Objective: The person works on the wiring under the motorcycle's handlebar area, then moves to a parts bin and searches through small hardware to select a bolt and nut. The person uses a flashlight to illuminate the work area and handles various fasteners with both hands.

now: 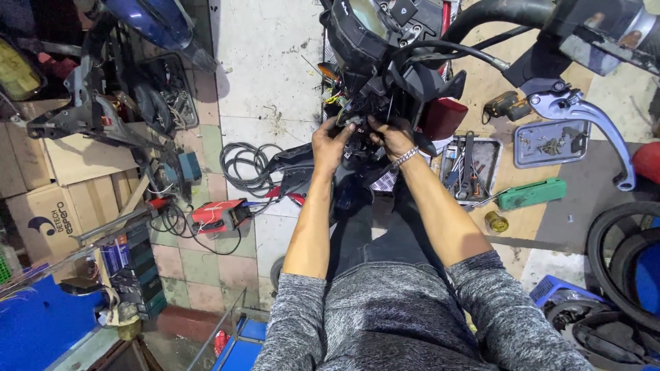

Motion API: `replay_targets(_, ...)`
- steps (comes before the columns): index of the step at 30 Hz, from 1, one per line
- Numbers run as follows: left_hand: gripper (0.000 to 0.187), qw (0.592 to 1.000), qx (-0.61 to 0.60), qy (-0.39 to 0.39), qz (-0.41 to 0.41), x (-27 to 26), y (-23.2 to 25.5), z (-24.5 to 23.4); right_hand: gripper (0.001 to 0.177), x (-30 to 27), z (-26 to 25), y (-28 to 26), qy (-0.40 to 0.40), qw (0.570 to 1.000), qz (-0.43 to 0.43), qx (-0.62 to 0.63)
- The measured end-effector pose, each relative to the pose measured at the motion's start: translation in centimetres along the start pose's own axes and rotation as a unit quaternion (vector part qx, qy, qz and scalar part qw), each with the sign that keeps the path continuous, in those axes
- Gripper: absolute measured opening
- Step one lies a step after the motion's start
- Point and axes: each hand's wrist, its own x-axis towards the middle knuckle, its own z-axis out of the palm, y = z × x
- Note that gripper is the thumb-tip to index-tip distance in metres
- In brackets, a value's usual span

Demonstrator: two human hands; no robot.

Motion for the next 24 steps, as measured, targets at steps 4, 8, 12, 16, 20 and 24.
replay_targets(4,0.026,1.0,0.018,-0.02,0.0,1.6,-2.2,-0.5,0.024,-0.6,0.3,-0.7,0.002,1.0,-0.009,-0.007)
replay_targets(8,0.028,0.996,0.067,-0.057,0.013,2.0,-2.6,-1.1,0.028,-0.6,0.5,-0.2,0.027,1.0,0.006,-0.014)
replay_targets(12,0.028,0.998,0.057,-0.034,0.021,1.6,-1.9,-0.7,0.029,0.5,0.7,1.7,0.06,0.998,-0.002,0.003)
replay_targets(16,0.024,1.0,0.006,-0.023,-0.008,0.3,-0.2,1.1,0.022,-1.4,2.7,1.1,0.066,0.996,-0.026,0.062)
replay_targets(20,0.018,0.994,-0.081,-0.051,-0.049,0.3,0.6,1.1,0.018,-2.6,3.3,0.8,0.072,0.985,-0.027,0.153)
replay_targets(24,0.013,0.985,-0.141,-0.056,-0.084,0.5,1.9,1.3,0.015,-2.2,3.7,1.1,0.068,0.985,-0.069,0.142)
